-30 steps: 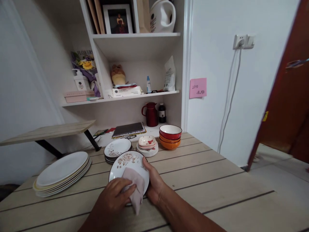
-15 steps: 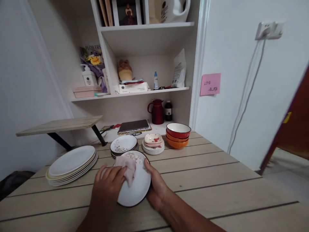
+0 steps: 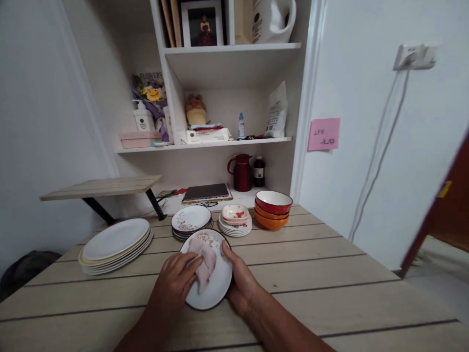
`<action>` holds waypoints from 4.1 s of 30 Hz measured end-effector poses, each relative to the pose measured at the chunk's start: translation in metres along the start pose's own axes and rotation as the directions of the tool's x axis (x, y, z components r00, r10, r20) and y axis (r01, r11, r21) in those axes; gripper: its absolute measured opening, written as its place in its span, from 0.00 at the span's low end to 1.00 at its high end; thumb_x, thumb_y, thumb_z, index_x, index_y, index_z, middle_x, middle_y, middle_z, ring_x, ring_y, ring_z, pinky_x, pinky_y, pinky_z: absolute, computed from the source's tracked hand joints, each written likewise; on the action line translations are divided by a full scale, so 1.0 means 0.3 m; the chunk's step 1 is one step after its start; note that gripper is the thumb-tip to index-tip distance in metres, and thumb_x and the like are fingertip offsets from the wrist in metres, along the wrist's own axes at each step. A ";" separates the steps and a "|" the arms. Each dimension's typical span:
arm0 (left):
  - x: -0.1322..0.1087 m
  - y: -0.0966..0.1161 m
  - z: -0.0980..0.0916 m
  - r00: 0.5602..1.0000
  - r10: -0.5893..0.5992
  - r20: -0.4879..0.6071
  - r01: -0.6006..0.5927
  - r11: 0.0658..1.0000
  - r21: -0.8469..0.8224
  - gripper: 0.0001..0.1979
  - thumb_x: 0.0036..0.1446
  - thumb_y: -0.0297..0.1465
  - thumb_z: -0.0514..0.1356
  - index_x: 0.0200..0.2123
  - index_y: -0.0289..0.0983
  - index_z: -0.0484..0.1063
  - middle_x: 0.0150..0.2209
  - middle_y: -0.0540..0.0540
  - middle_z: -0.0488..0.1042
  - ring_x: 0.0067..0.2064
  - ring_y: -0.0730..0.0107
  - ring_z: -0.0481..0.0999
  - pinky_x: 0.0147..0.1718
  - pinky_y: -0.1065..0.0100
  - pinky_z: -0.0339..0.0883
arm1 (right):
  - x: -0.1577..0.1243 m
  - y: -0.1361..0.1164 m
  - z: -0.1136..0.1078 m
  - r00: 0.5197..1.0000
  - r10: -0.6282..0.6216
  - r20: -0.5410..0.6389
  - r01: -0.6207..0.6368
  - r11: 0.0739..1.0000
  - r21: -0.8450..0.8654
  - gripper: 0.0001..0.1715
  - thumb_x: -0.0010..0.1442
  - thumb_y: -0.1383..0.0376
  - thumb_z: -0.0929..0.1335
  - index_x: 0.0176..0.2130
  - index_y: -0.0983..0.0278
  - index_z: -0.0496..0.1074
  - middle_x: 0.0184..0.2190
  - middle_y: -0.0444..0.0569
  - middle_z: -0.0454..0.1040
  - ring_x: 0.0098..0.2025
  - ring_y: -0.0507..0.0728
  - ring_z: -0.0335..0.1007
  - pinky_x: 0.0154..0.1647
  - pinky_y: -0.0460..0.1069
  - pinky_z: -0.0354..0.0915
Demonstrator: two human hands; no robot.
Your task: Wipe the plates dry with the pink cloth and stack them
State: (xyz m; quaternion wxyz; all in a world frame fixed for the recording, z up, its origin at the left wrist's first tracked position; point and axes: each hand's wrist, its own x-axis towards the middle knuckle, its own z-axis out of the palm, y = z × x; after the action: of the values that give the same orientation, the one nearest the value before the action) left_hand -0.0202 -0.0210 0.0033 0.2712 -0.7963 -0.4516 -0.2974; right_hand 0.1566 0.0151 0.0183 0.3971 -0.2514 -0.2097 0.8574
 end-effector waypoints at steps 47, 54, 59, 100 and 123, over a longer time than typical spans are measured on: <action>0.011 -0.012 -0.040 0.992 -0.114 -0.057 0.119 0.989 0.086 0.14 0.60 0.25 0.55 0.48 0.40 0.72 0.44 0.45 0.76 0.45 0.62 0.73 0.50 0.55 0.62 | -0.026 0.076 0.048 0.997 0.033 0.074 -0.035 0.999 0.031 0.29 0.59 0.52 0.66 0.52 0.69 0.70 0.41 0.55 0.80 0.44 0.60 0.75 0.52 0.54 0.63; -0.009 -0.040 -0.029 0.985 -0.165 0.045 0.155 0.972 0.179 0.12 0.56 0.22 0.58 0.41 0.40 0.75 0.39 0.46 0.76 0.41 0.62 0.73 0.46 0.57 0.64 | -0.001 0.030 0.012 0.996 -0.003 -0.089 0.008 0.998 0.059 0.33 0.56 0.49 0.67 0.53 0.66 0.69 0.41 0.55 0.80 0.43 0.62 0.75 0.52 0.57 0.64; -0.010 0.020 -0.006 0.987 0.020 0.157 -0.009 0.998 -0.069 0.10 0.56 0.24 0.60 0.41 0.41 0.73 0.37 0.50 0.75 0.39 0.67 0.72 0.43 0.62 0.65 | 0.006 -0.034 -0.021 0.987 -0.087 -0.133 0.100 0.990 0.095 0.32 0.57 0.49 0.66 0.54 0.66 0.68 0.43 0.54 0.79 0.44 0.62 0.75 0.52 0.57 0.64; 0.010 0.004 -0.021 0.993 -0.086 -0.077 0.083 0.996 -0.039 0.18 0.58 0.27 0.55 0.53 0.36 0.67 0.50 0.37 0.69 0.50 0.56 0.71 0.46 0.55 0.69 | -0.035 0.067 0.069 0.996 0.078 0.039 -0.079 0.996 0.031 0.30 0.58 0.50 0.66 0.51 0.69 0.71 0.35 0.54 0.81 0.40 0.59 0.75 0.50 0.53 0.64; 0.008 -0.025 -0.030 0.960 0.279 -0.005 -0.279 0.959 -0.042 0.16 0.65 0.31 0.49 0.52 0.43 0.71 0.50 0.50 0.76 0.49 0.68 0.75 0.49 0.63 0.69 | 0.000 -0.072 -0.007 0.995 -0.027 0.098 0.010 0.987 0.163 0.35 0.60 0.48 0.63 0.55 0.71 0.67 0.44 0.57 0.78 0.46 0.62 0.74 0.54 0.56 0.62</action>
State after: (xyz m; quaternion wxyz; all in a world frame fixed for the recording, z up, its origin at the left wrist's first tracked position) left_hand -0.0279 -0.0226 0.0121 0.2934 -0.8577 -0.3286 -0.2650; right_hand 0.1704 0.0284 0.0288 0.4133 -0.1733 -0.1610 0.8794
